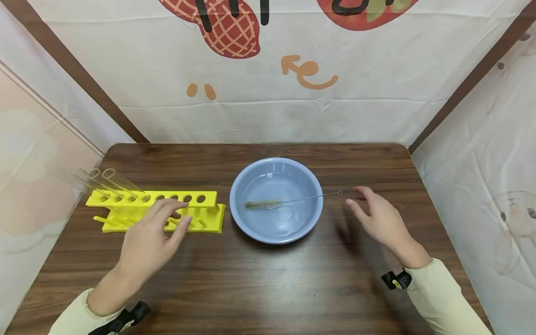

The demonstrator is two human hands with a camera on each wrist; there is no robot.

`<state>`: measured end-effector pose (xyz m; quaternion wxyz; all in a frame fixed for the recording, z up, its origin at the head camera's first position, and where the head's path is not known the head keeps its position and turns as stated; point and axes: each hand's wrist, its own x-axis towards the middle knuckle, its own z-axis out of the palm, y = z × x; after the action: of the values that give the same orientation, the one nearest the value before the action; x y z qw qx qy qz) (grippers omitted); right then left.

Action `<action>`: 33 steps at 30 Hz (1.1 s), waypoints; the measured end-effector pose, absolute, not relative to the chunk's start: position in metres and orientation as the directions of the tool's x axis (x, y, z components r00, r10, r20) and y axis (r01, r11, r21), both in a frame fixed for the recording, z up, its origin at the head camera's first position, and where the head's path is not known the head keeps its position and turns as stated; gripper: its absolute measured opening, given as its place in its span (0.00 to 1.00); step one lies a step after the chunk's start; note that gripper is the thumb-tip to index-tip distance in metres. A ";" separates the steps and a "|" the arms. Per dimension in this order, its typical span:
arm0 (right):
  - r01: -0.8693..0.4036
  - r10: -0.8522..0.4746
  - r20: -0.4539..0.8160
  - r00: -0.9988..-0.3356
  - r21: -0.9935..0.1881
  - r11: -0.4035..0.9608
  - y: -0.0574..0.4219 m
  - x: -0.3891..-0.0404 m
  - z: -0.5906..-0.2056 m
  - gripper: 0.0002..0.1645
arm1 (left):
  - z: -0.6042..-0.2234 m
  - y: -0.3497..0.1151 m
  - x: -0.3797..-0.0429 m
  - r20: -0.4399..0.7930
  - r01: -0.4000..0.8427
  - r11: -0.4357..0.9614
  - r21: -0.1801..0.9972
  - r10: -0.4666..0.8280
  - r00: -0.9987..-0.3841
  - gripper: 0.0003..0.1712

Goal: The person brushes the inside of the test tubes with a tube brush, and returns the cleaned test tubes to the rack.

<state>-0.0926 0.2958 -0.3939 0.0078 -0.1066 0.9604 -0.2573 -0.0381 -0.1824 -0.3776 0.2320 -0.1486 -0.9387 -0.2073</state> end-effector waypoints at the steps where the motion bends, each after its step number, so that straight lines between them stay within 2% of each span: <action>1: -0.183 -0.194 0.032 -0.981 -0.507 0.842 0.295 -0.094 -0.392 0.33 | -0.377 -0.186 -0.038 0.526 0.385 0.868 0.313 0.179 -0.831 0.16; 3: -0.155 -0.175 0.012 -0.985 -0.526 0.836 0.292 -0.098 -0.390 0.32 | -0.375 -0.195 -0.038 0.573 0.375 0.876 0.302 0.148 -0.806 0.15; 5: -0.142 -0.174 -0.011 -0.985 -0.524 0.840 0.291 -0.101 -0.390 0.32 | -0.374 -0.205 -0.038 0.608 0.316 0.906 0.280 0.088 -0.789 0.17; 10: -0.167 -0.208 -0.027 -0.978 -0.500 0.850 0.287 -0.108 -0.396 0.26 | -0.366 -0.226 -0.037 0.606 0.046 0.960 0.278 -0.138 -0.783 0.27; 12: -0.185 -0.221 -0.013 -0.975 -0.499 0.847 0.285 -0.109 -0.399 0.22 | -0.362 -0.232 -0.037 0.583 -0.022 0.956 0.294 -0.197 -0.788 0.28; 16: -0.214 -0.237 0.016 -0.971 -0.492 0.844 0.280 -0.112 -0.402 0.19 | -0.360 -0.238 -0.040 0.539 -0.080 0.944 0.319 -0.250 -0.804 0.29; 23: -0.221 -0.234 0.035 -0.972 -0.487 0.845 0.272 -0.113 -0.404 0.16 | -0.364 -0.240 -0.046 0.371 -0.154 0.922 0.355 -0.290 -0.882 0.32; 33: -0.161 -0.185 0.031 -0.982 -0.648 0.745 0.265 -0.115 -0.401 0.22 | -0.376 -0.247 -0.063 0.271 -0.212 0.902 0.376 -0.326 -0.906 0.31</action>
<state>-0.1154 0.2653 -0.4013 0.0178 -0.0926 0.9338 -0.3451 -0.0633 -0.2468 -0.3763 0.1657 0.1398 -0.9610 -0.1715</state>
